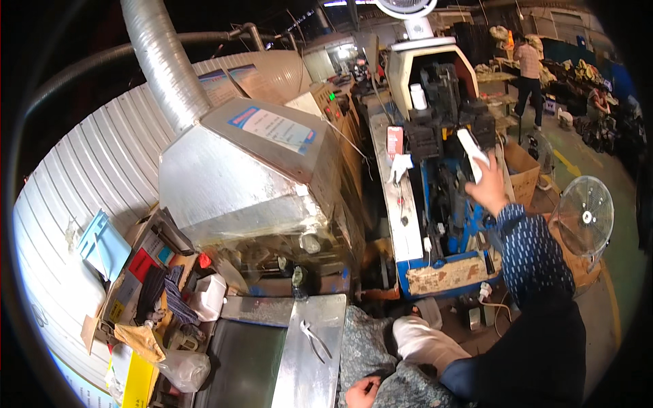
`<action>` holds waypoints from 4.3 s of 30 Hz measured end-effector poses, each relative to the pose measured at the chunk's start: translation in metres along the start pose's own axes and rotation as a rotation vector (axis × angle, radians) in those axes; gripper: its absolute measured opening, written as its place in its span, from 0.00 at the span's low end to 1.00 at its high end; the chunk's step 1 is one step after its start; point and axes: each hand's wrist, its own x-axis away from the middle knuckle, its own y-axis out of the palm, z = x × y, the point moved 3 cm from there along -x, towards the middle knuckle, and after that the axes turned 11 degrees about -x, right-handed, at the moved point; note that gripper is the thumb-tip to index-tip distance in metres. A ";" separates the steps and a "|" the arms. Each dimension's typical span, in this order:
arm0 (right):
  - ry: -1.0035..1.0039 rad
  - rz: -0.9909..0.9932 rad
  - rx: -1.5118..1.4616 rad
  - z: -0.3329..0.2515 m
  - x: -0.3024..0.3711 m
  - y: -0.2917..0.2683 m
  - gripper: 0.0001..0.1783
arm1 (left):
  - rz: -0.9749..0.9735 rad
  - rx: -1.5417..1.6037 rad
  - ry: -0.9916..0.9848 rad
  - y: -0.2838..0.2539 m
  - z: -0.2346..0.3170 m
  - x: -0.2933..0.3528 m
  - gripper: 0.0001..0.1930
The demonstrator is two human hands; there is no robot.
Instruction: Assembling and processing shoe components using industrial machinery and hand tools.
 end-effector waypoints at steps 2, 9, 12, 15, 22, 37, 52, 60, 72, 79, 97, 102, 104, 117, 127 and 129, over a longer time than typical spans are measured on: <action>-0.069 -0.039 -0.073 -0.012 0.034 -0.015 0.40 | -0.061 0.329 -0.102 0.017 -0.029 0.003 0.11; -0.201 -0.367 -0.957 -0.136 0.210 -0.018 0.51 | -0.050 0.668 -0.079 -0.027 0.006 -0.055 0.17; -0.471 -0.593 -0.913 -0.200 0.291 -0.014 0.58 | 0.091 1.351 -0.037 -0.039 0.026 -0.092 0.39; -0.311 -1.103 -1.143 -0.244 0.316 -0.020 0.57 | 0.097 1.583 -0.172 -0.075 0.009 -0.087 0.41; 0.410 -2.022 -1.231 -0.200 0.360 0.039 0.34 | -0.345 0.091 0.089 -0.085 0.034 -0.022 0.35; 0.494 -0.920 -1.101 -0.241 0.302 0.214 0.32 | 0.440 -0.633 -0.259 -0.103 -0.194 0.027 0.28; -0.749 -1.227 -0.966 -0.307 0.495 0.117 0.11 | 0.522 -0.612 -0.221 -0.090 -0.195 0.030 0.28; -0.749 -1.175 -1.054 -0.303 0.488 0.107 0.05 | 0.446 -0.664 -0.271 -0.091 -0.196 0.017 0.28; -0.754 -1.135 -1.103 -0.286 0.491 0.084 0.04 | 0.400 -0.632 -0.574 -0.059 -0.173 0.040 0.29; -0.733 -1.146 -1.106 -0.285 0.490 0.087 0.06 | 0.384 -0.645 -0.590 -0.062 -0.168 0.040 0.29; -0.733 -1.166 -1.105 -0.291 0.490 0.091 0.05 | 0.414 -0.654 -0.573 -0.062 -0.170 0.041 0.28; -0.721 -1.152 -1.107 -0.288 0.491 0.092 0.04 | 0.404 -0.657 -0.576 -0.063 -0.167 0.041 0.27; -0.716 -1.148 -1.114 -0.288 0.490 0.092 0.04 | 0.417 -0.658 -0.566 -0.063 -0.167 0.041 0.27; -0.729 -1.141 -1.125 -0.286 0.490 0.091 0.04 | 0.411 -0.666 -0.582 -0.061 -0.169 0.039 0.27; -0.724 -1.155 -1.106 -0.287 0.489 0.090 0.04 | 0.412 -0.625 -0.471 -0.058 -0.179 0.047 0.28; -0.726 -1.172 -1.104 -0.287 0.490 0.091 0.04 | 0.367 -0.534 -0.295 -0.064 -0.191 0.064 0.27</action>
